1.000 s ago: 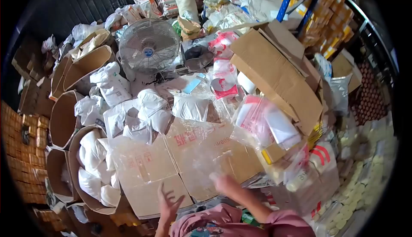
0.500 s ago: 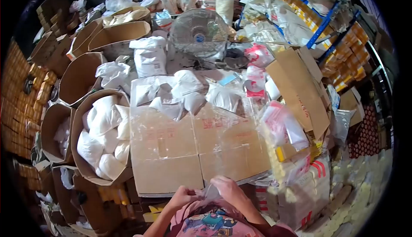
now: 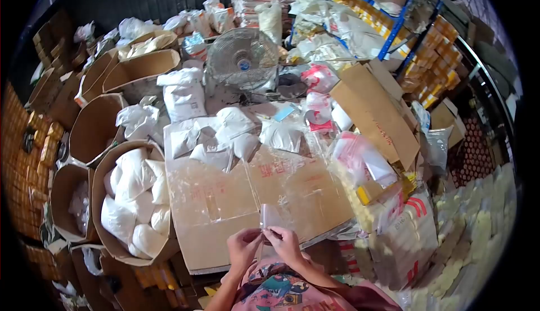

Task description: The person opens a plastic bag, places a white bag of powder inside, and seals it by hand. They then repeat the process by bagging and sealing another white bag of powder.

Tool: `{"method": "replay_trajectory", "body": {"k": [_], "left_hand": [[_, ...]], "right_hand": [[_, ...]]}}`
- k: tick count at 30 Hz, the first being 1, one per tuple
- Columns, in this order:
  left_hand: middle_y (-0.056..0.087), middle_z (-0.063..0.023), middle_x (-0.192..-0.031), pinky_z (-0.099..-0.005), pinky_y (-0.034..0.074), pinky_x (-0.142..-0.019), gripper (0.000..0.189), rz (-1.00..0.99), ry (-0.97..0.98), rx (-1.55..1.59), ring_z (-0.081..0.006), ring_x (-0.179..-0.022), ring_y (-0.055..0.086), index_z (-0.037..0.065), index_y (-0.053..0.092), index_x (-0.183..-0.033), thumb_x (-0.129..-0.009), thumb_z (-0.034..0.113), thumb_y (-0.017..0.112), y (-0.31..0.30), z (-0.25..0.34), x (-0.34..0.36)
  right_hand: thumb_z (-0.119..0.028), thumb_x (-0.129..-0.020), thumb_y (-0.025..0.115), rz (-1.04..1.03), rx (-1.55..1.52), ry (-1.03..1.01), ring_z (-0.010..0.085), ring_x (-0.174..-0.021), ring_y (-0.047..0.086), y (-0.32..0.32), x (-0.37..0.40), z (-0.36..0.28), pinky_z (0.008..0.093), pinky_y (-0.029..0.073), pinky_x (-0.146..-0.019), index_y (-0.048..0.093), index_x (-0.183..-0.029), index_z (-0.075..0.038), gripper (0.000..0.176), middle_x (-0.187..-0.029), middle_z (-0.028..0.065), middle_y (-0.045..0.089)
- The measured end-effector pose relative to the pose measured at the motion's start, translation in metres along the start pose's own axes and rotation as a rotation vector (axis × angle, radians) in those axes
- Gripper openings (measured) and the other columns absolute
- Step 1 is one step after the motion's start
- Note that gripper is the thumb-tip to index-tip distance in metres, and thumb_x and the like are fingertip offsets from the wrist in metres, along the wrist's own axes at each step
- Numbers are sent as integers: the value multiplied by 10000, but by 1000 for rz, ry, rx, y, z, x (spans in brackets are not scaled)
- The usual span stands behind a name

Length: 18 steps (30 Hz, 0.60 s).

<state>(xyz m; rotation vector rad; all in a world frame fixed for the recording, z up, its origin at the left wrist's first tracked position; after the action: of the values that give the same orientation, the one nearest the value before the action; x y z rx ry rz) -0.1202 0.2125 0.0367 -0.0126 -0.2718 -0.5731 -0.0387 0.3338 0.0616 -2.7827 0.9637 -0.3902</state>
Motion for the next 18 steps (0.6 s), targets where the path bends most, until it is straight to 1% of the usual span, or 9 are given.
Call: {"method": "replay_trajectory", "body": {"k": [1,2,5,9,10,13,15,17,18], "left_hand": [[715,-120,-853,-259,544,-713,177,-3,15,-24,-141,-790,678,-92,673,-969,-838,24,705,0,1,-1],[712,-120,-830,-261,544,-692,171,-10,30,-59,-141,-765,678,-90,673,-960,-830,15,709,0,2,-3],[709,-123,-811,-264,545,-679,170,-61,-16,-28,-146,-742,679,-96,670,-951,-823,8,712,2,0,-8],[705,-132,-791,-275,550,-664,166,-97,-28,-69,-162,-716,683,-110,654,-920,-808,-7,719,8,18,-6],[704,-133,-789,-277,552,-662,161,-100,-23,-77,-165,-717,684,-109,652,-914,-809,-8,719,9,21,-6],[702,-134,-785,-282,556,-660,149,-117,-38,-54,-175,-719,687,-105,647,-902,-814,-7,716,11,17,-8],[701,-132,-784,-285,558,-660,143,-141,-100,23,-180,-721,689,-102,647,-899,-819,-4,713,8,-4,-11],[700,-115,-773,-272,551,-652,140,-170,-108,77,-163,-711,684,-90,652,-896,-820,9,716,10,5,-12],[701,-110,-773,-265,546,-647,147,-177,-106,36,-152,-709,680,-87,654,-896,-817,18,721,8,3,-15]], "right_hand": [[-174,-923,630,-5,83,-23,84,-704,647,-2,0,-10,267,511,-603,669,-979,77,260,-758,133,697],[-184,-903,654,-40,75,55,124,-757,683,-1,-1,-6,272,528,-641,689,-968,51,247,-807,144,713],[-200,-908,648,-4,39,35,121,-651,659,-2,-3,0,266,497,-575,689,-934,48,253,-701,113,692],[-253,-898,649,-20,96,-37,205,-606,665,0,-2,-10,328,481,-550,696,-905,30,287,-670,167,656],[-234,-901,649,-36,160,1,137,-675,676,1,-2,-6,285,510,-597,700,-961,17,263,-751,149,698],[-233,-908,640,-43,231,-16,139,-673,676,-1,-2,-13,288,504,-588,695,-949,20,262,-739,152,694],[-230,-918,630,-31,173,-37,130,-643,664,-1,-2,-9,293,495,-574,690,-932,24,261,-711,160,680],[-232,-923,626,-52,146,-38,119,-629,655,-2,-4,-12,292,493,-571,687,-923,26,265,-698,159,676],[-212,-904,631,-31,114,-43,322,-602,638,-4,-3,-19,357,462,-541,662,-854,28,247,-699,218,616]]}}
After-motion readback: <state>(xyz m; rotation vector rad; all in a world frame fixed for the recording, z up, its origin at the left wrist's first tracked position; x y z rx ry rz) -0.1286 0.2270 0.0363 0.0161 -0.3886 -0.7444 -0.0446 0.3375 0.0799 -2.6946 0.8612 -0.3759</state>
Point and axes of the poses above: each hand's wrist, its own x-axis away from the middle knuckle, its own y-axis out of the palm, z = x × y, the point moved 9 cm from there along -x, towards the middle knuckle
